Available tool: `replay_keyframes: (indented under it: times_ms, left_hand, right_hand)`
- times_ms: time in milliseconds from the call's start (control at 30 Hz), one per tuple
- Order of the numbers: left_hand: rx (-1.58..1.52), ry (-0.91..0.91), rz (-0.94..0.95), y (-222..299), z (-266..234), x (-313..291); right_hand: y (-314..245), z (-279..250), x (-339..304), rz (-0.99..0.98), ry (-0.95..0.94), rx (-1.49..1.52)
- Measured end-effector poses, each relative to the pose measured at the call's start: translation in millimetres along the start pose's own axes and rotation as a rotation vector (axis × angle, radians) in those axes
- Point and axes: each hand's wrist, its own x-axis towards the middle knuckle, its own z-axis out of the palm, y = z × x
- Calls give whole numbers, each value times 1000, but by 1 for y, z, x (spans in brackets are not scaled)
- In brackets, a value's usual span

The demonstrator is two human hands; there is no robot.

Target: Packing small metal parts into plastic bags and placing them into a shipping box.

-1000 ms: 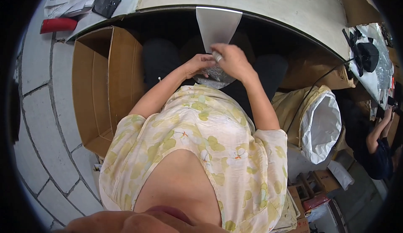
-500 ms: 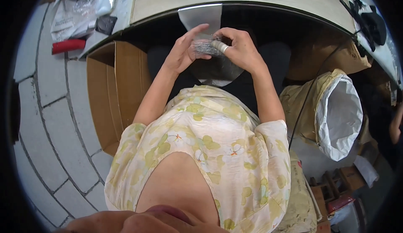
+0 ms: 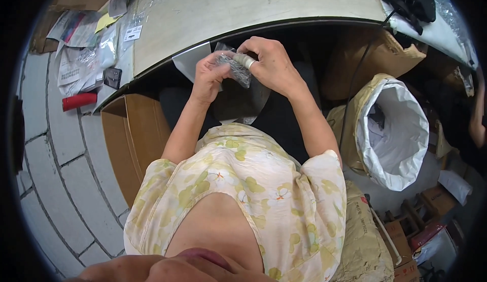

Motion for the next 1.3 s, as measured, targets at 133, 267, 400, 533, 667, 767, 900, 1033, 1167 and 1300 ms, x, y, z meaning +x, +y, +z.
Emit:
replay_keyframes:
  times_ms: [133,267,400,533,667,767,900,1033,1167,1300]
  left_hand:
    - [-463,43,161,20,29,5]
    - [-147,36,-184,8,3,21]
    - [-11,-254,-358,8,4,-2]
    - [-42,-240,-329,-6,4,7]
    - [-728,-69,-17,5,-8,2]
    - [-737,119,54,27,-21,-4]
    - [-720,150,134,33,-61,-20]
    - [-839,242,228,35,-106,-41]
    - [-845,109,234,48,-120,-57]
    - [-778,65,254,29,-141,-58]
  right_hand:
    - [-25,-24,30,77,3,321]
    - [43,-37,82,-82,241,-643]
    - [13,-36,82,140,171,-148]
    - [4,-17,68,50,267,-263]
    - [-28,28,48,53,200,-65]
    - [-37,57,49,110,91,-43]
    - [-62,84,70,219,18,92]
    - [-79,116,85,273,-47,210]
    - [-91,147,102,279,-246,-46]
    - [-101,167,122,133,-349,-288]
